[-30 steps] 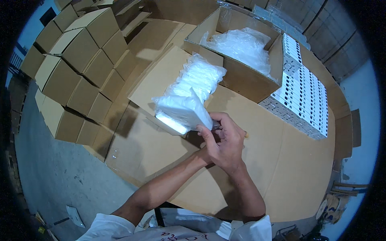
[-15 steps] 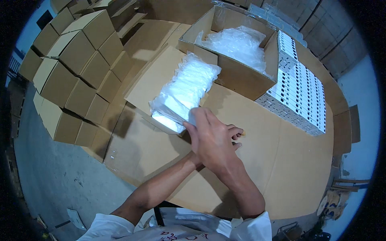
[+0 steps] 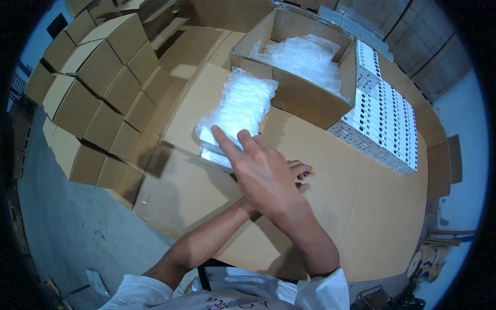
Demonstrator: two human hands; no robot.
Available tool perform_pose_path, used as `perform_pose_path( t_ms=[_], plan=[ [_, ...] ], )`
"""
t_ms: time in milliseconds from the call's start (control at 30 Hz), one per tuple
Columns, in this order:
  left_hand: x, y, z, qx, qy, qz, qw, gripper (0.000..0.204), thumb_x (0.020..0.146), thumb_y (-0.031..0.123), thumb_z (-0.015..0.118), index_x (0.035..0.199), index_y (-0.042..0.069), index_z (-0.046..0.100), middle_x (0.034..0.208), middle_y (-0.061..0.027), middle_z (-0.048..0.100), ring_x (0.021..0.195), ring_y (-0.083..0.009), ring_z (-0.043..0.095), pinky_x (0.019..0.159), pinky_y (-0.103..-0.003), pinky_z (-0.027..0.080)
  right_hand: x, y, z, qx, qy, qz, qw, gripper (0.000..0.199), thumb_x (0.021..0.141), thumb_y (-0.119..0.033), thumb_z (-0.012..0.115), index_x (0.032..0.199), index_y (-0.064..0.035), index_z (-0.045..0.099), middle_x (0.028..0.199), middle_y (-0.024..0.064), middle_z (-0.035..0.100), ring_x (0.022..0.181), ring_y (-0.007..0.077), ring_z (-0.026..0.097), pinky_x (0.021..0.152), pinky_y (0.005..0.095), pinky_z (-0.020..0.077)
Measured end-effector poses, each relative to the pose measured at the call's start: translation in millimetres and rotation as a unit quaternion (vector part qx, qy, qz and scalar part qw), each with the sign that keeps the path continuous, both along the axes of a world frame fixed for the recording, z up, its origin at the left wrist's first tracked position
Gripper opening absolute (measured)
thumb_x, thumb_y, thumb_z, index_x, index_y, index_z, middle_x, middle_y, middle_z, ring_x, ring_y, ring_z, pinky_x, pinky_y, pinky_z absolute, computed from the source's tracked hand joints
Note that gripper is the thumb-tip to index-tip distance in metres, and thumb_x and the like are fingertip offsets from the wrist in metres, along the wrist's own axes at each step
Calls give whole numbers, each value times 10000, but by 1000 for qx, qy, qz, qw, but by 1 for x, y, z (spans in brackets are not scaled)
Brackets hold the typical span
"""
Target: Packaging small white item boxes into plastic bags and then into larger cardboard shipping boxes at a warehouse station.
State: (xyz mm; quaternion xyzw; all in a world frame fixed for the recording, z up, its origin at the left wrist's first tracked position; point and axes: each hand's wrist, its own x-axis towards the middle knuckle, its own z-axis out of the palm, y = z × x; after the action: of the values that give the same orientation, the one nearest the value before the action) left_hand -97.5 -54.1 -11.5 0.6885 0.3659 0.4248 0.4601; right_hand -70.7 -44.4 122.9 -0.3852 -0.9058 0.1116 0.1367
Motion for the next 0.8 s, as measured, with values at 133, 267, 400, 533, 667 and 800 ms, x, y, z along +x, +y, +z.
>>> perform_pose_path(
  t_ms=[133,267,400,533,667,800],
  plan=[
    [0,-1,-8,69,35,36,996,379,850,134,730,1171,1,579,1010,-115,602,933,-217,593,855,-370,494,-12,-1,-10,0,-16,15,1000,663,814,0,606,1457,-68,458,1057,173,582,962,334,623,827,450,537],
    [5,0,-24,61,49,65,995,398,805,108,759,1145,3,580,1008,-113,608,912,-223,605,840,-369,506,-16,-2,-24,14,-3,20,1000,591,885,-117,609,1454,-54,461,1269,166,562,1178,336,546,1003,482,450],
    [6,0,-23,68,52,68,994,418,746,62,789,1107,-1,590,958,-115,620,851,-237,616,788,-368,511,1,-6,-43,28,54,113,992,773,942,-528,524,1523,-41,372,1626,142,273,1487,383,254,1193,545,226],
    [8,6,-30,77,47,71,993,422,706,30,803,1075,-2,602,906,-122,624,808,-250,619,747,-377,511,2,-11,-53,19,58,117,991,906,908,-666,490,1541,-37,333,1618,142,291,1497,372,245,1205,563,193],
    [5,8,-40,75,44,82,993,417,703,36,804,1069,7,607,909,-122,626,805,-250,618,744,-375,511,-2,-7,-56,21,46,113,992,929,893,-636,558,1542,-17,316,1617,142,292,1497,347,260,1213,557,174],
    [6,12,-38,84,46,84,992,397,709,49,798,1060,13,615,911,-119,629,797,-252,618,739,-372,512,-2,-7,-63,11,49,106,993,902,897,-581,602,1529,2,327,1609,142,309,1497,320,269,1222,550,156]
  ],
)
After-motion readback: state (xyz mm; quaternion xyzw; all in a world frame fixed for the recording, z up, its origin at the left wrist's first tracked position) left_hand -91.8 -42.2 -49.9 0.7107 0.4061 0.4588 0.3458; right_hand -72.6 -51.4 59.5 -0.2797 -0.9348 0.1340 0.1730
